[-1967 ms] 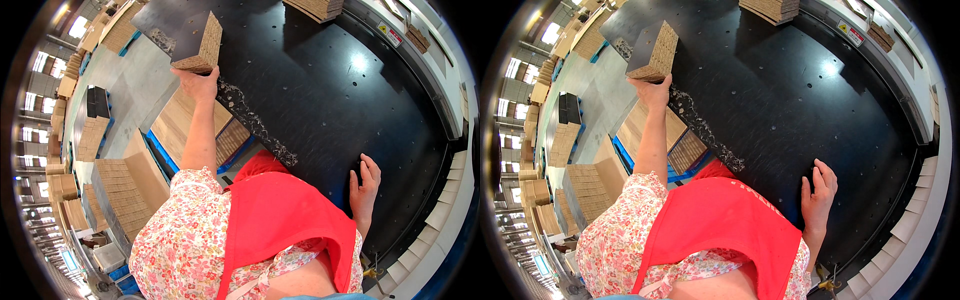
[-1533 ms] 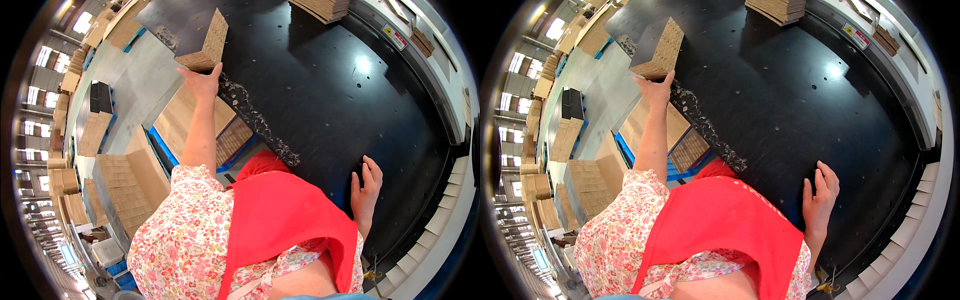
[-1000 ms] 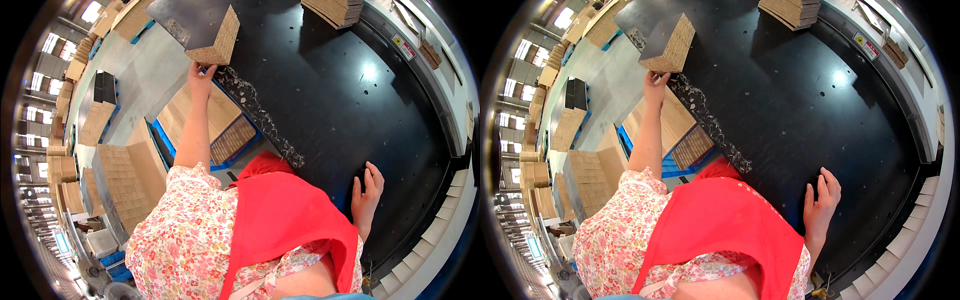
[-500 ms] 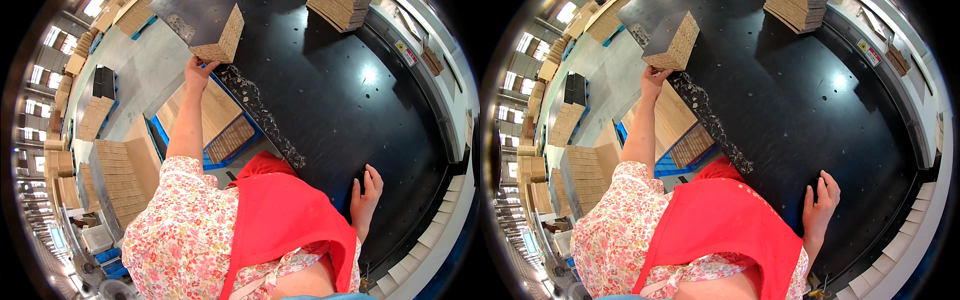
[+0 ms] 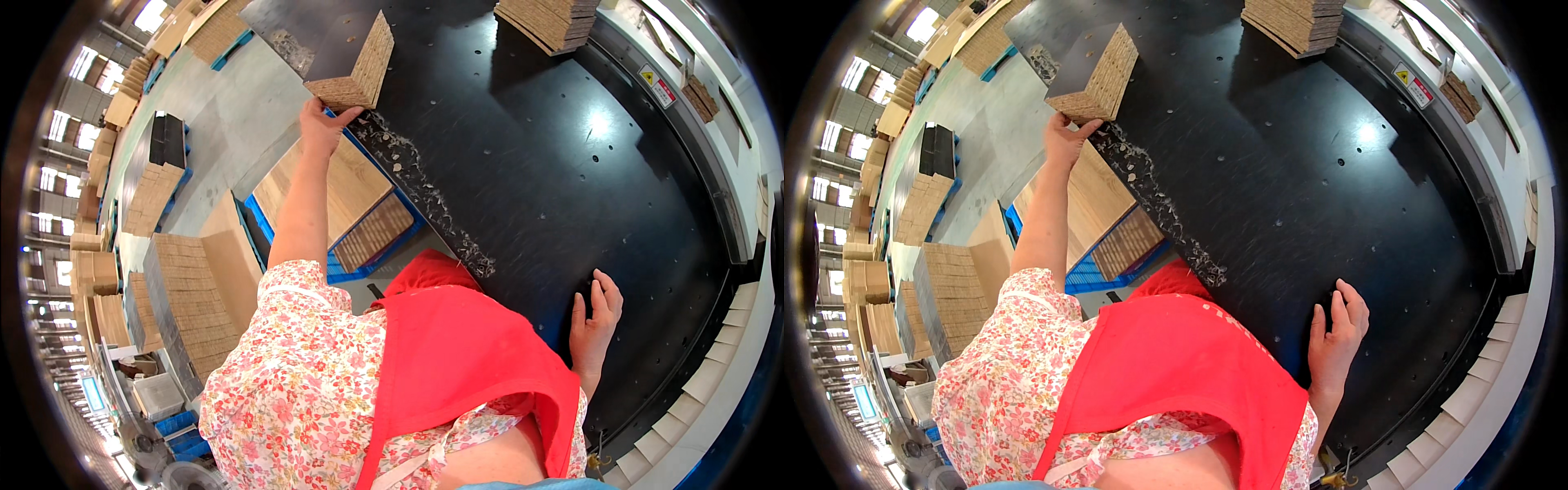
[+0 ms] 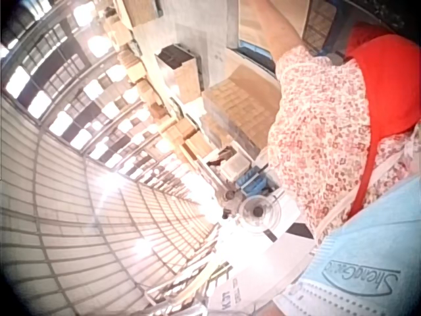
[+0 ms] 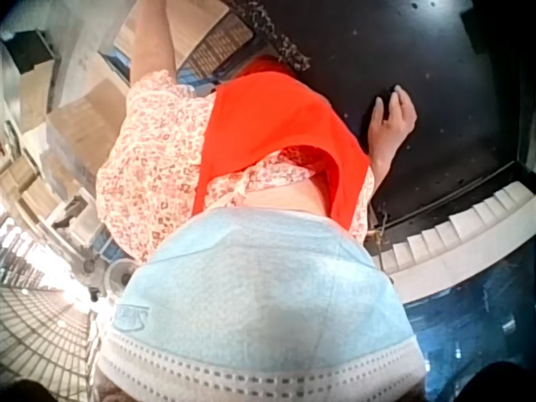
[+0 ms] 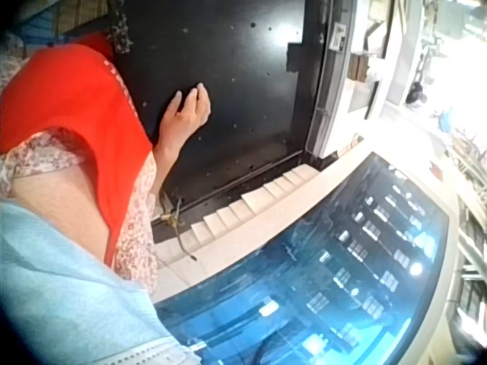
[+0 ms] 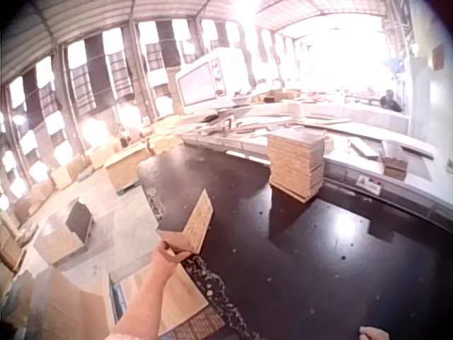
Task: The person processes wooden parts by picking them up from a stack, feeding them into a machine for edge banding or finishing, and then using a compressed air nozzle to clean the machine and work surface.
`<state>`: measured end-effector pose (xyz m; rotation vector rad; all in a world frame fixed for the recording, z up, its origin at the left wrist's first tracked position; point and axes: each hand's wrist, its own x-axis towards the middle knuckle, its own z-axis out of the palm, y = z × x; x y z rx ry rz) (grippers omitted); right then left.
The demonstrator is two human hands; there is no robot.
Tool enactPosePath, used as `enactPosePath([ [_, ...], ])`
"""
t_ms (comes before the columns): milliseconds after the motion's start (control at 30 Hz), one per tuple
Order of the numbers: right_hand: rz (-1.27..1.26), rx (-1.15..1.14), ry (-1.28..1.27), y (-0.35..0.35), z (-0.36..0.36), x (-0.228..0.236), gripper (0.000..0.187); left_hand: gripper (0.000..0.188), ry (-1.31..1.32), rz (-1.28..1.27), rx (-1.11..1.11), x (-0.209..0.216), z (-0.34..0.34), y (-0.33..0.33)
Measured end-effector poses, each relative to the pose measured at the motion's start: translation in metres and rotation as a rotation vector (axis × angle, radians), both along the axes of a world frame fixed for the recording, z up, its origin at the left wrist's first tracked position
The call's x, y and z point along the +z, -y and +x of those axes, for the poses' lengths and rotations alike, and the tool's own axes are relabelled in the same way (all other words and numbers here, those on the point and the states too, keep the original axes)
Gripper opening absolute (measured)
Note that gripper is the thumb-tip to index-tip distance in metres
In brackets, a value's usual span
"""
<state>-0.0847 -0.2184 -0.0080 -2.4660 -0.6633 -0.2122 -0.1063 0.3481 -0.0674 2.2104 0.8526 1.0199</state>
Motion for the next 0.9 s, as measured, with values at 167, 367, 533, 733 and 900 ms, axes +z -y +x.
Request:
enactPosePath([
  [167,0.006,0.008,0.004,0.001,0.001,-0.001,0.029,0.067,-0.011,0.041,0.070,-0.018,0.012,-0.006],
  [367,-0.007,-0.001,0.003,0.000,0.000,0.001,0.029,0.071,-0.056,0.009,0.072,-0.020,0.013,-0.011],
  [533,0.003,-0.002,0.003,-0.001,0.000,0.000,0.029,0.070,-0.098,0.039,0.099,-0.012,0.012,0.000],
  [733,0.001,-0.002,-0.001,-0.001,-0.001,0.003,0.028,0.083,0.102,-0.101,-0.035,0.004,0.012,0.024],
  [900,0.005,-0.005,0.006,-0.001,0.000,0.001,0.028,0.093,0.012,-0.056,0.191,0.030,0.023,0.064],
])
